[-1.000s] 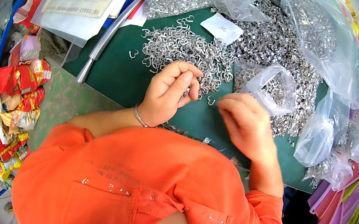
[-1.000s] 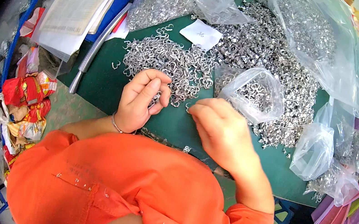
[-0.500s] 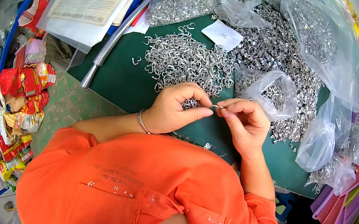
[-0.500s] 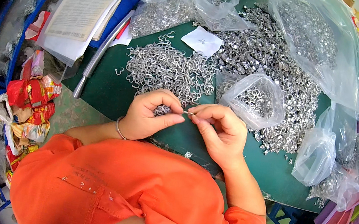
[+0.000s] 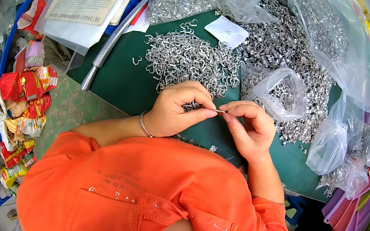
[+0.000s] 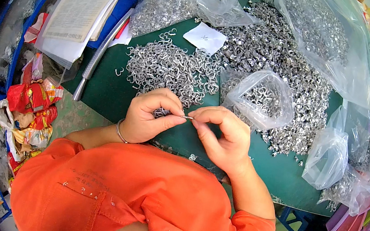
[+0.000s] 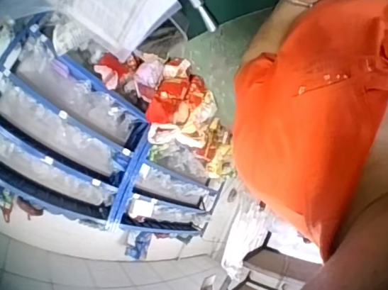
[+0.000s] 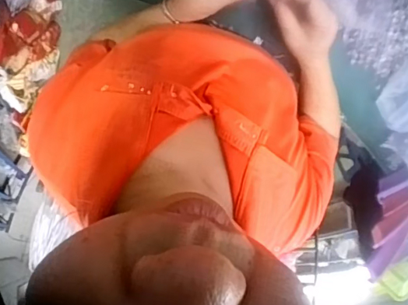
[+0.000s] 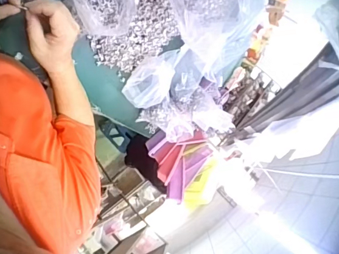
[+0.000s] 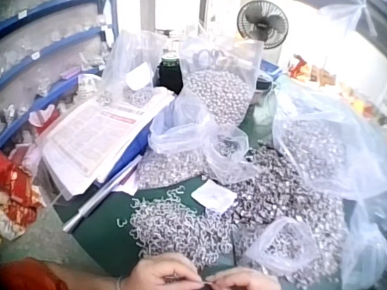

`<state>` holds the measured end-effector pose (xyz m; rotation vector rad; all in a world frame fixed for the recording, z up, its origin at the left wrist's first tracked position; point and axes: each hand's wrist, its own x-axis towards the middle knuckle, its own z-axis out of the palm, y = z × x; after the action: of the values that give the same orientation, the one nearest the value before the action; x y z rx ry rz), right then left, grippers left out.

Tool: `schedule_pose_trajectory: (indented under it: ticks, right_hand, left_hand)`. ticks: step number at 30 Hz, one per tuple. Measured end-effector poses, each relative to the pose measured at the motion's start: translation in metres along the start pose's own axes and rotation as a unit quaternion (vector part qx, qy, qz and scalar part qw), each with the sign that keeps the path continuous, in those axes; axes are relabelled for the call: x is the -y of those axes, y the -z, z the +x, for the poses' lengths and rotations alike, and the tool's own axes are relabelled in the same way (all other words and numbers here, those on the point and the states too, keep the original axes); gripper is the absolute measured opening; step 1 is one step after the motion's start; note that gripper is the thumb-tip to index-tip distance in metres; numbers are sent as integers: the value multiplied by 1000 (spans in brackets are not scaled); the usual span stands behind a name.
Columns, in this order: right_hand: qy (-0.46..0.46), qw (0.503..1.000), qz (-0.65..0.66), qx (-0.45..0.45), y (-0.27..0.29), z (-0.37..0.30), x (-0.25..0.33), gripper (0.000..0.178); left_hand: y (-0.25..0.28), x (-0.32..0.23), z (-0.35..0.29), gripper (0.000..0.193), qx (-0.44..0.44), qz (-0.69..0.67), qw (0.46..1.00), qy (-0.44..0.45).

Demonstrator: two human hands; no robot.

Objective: The person sits at a green workbench and repeatedly picks up small silver metal hooks and pins, then joins them together by hand. They place the assembled pieces into a clear plastic bag on the table. The workspace is cluttered with bags of parts and other materials.

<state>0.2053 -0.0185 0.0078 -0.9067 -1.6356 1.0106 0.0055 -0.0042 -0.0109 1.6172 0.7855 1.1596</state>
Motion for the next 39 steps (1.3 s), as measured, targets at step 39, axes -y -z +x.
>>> schedule_pose_trajectory:
  ticks: [39]
  right_hand:
    - [-43,967,-248,37,10,7,7,13]
  left_hand:
    - [-55,-151,55,34,488,-649,451,370]
